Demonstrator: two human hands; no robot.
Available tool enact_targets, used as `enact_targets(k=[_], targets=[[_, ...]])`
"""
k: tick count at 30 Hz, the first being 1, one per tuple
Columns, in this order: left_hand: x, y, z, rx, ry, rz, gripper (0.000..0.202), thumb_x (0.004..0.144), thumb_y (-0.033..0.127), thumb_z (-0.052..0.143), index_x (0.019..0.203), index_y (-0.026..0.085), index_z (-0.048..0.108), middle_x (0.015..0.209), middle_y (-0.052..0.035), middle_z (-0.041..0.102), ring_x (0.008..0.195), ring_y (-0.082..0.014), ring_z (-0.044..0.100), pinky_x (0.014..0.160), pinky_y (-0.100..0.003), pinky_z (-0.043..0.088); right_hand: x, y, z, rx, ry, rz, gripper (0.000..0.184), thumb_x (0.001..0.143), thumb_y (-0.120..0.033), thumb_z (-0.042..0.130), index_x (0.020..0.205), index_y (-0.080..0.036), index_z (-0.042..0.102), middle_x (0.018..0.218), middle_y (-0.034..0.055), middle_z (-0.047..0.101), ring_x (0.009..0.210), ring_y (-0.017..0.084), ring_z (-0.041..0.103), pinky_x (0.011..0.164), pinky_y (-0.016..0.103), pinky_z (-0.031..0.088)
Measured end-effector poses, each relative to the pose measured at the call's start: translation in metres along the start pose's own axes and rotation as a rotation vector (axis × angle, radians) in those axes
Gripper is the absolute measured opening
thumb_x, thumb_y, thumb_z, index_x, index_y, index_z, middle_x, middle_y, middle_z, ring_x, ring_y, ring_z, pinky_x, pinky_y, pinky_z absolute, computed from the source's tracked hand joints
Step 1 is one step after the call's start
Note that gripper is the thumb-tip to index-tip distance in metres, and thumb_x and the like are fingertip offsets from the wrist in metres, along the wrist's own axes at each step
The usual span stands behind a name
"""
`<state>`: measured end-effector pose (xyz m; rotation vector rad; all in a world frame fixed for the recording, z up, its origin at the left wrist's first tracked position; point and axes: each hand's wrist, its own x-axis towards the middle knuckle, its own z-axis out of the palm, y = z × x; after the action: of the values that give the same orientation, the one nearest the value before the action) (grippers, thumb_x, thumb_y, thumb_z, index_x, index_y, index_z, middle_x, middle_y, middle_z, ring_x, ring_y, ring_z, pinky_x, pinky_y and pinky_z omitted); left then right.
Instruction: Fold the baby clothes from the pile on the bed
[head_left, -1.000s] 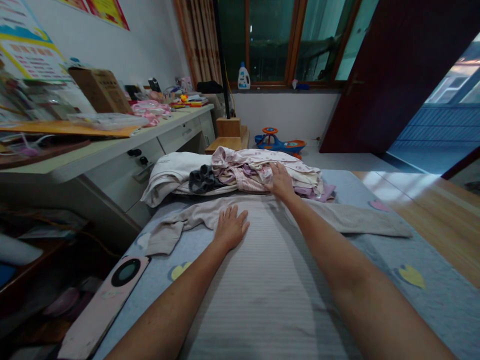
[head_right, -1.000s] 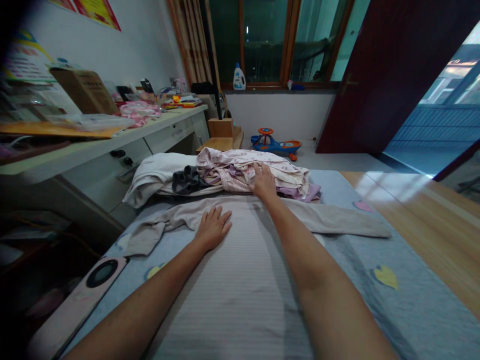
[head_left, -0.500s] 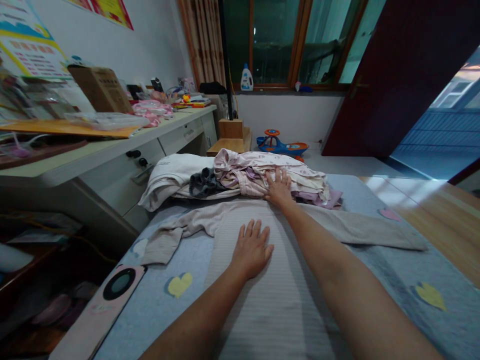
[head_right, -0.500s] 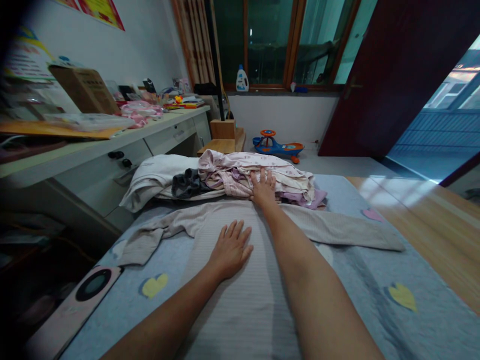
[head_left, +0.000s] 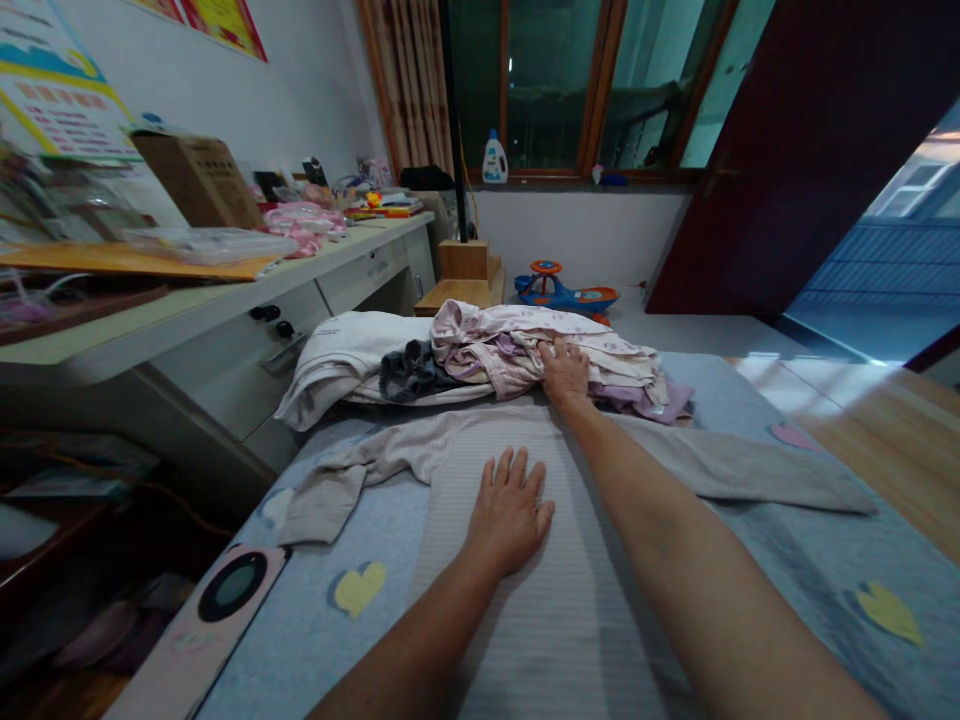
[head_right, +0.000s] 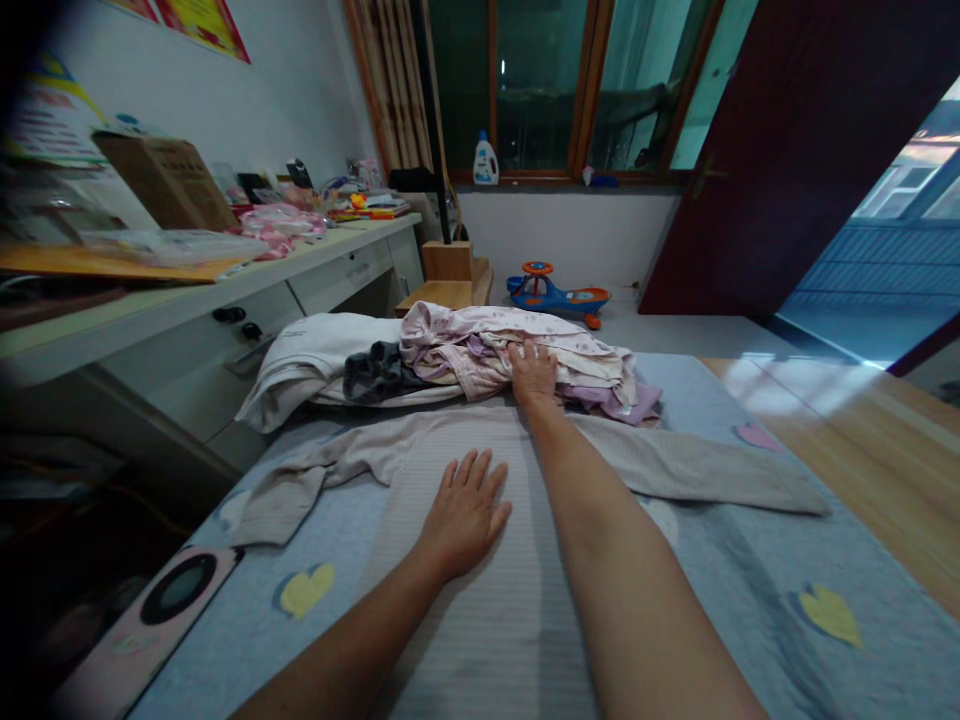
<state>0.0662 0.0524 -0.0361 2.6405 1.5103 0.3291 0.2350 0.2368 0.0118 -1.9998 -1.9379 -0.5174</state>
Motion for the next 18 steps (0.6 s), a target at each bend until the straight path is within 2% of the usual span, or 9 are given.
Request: enact_targets(k=[4, 11, 15, 18], targets=[[0.000, 0.001, -0.001, -0.003, -0.006, -0.007, 0.057, 0.100, 0.053, 0.039, 0.150, 0.025, 0.042, 0.161, -0.0112, 0.034, 0.150, -0.0320, 0.025, 0.121, -0.055, 0.020, 0.011, -0.003, -0.004, 0.017, 0.009, 0.055, 0.040, 0.102, -0.029, 0.034, 0.135, -0.027, 0.058, 0.130, 0.0148, 0.058, 0.112, 0.031, 0.047, 0.089, 0.042, 0.036], [0.000, 0.001, -0.003, -0.014, -0.019, -0.010, 0.058, 0.100, 0.053, 0.040, 0.150, 0.025, 0.043, 0.161, -0.0113, 0.034, 0.151, -0.0328, 0.023, 0.121, -0.056, 0.021, 0.036, -0.006, -0.011, 0.072, 0.074, 0.187, 0.037, 0.100, -0.022, 0.037, 0.127, -0.025, 0.061, 0.126, 0.0129, 0.060, 0.112, 0.031, 0.046, 0.085, 0.040, 0.039], [0.001, 0.001, -0.002, -0.016, -0.025, -0.016, 0.059, 0.099, 0.054, 0.040, 0.150, 0.025, 0.043, 0.161, -0.0118, 0.033, 0.151, -0.0334, 0.023, 0.120, -0.057, 0.021, 0.035, -0.014, 0.004, 0.066, 0.117, 0.243, 0.036, 0.102, -0.023, 0.034, 0.125, -0.021, 0.060, 0.127, 0.0155, 0.058, 0.111, 0.032, 0.046, 0.083, 0.041, 0.040], [0.002, 0.000, -0.002, -0.017, -0.021, -0.009, 0.058, 0.100, 0.053, 0.039, 0.150, 0.024, 0.042, 0.161, -0.0126, 0.033, 0.150, -0.0337, 0.023, 0.120, -0.057, 0.021, 0.027, -0.022, 0.021, 0.052, 0.103, 0.237, 0.036, 0.103, -0.027, 0.032, 0.126, -0.019, 0.058, 0.129, 0.0193, 0.056, 0.112, 0.033, 0.046, 0.085, 0.043, 0.040]])
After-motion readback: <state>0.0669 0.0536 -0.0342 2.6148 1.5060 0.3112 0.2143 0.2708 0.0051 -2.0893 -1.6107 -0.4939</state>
